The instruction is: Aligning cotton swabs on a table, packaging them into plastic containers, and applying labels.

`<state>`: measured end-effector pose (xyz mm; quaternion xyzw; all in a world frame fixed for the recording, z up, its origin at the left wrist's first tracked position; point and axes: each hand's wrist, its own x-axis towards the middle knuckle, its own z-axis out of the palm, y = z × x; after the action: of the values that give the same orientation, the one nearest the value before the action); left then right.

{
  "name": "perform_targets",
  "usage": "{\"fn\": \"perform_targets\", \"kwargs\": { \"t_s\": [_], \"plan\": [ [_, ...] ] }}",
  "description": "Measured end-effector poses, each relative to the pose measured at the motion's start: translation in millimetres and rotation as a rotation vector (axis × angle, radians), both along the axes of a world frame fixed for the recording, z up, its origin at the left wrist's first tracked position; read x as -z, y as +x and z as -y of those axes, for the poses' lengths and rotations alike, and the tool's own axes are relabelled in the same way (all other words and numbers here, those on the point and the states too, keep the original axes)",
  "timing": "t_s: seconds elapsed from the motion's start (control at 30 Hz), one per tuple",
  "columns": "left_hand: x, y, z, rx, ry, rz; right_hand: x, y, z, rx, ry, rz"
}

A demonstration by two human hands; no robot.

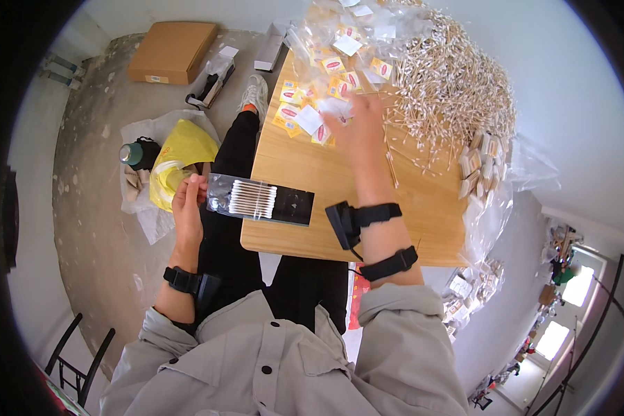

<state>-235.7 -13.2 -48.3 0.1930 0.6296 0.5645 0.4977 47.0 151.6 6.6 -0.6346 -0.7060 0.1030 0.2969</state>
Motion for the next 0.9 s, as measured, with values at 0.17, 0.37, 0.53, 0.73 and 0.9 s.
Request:
{"fn": "perform_targets", "kwargs": {
  "t_s": [0.17,0.37,0.53,0.73,0.9],
  "plan": [
    [2,2,1,0.026,0.03,0.005,1,-1,8,0.082,-0.2,-0.078],
    [2,5,2,0.024,0.037,0.025,13,14,-1,0.224,0.112,-0.219],
    [6,2,2,0.004,0.018,0.0,3,-38,40,-0.258,0.074,-0.052],
    [-16,-5,-39,0.17,0.041,-0.32,3,-51,52,-0.431,0.071,0.152],
    [-25,15,-101,0.553,0.157,-0.483,5,-57,54,-0.345,0.025,-0.018]
  ]
}}
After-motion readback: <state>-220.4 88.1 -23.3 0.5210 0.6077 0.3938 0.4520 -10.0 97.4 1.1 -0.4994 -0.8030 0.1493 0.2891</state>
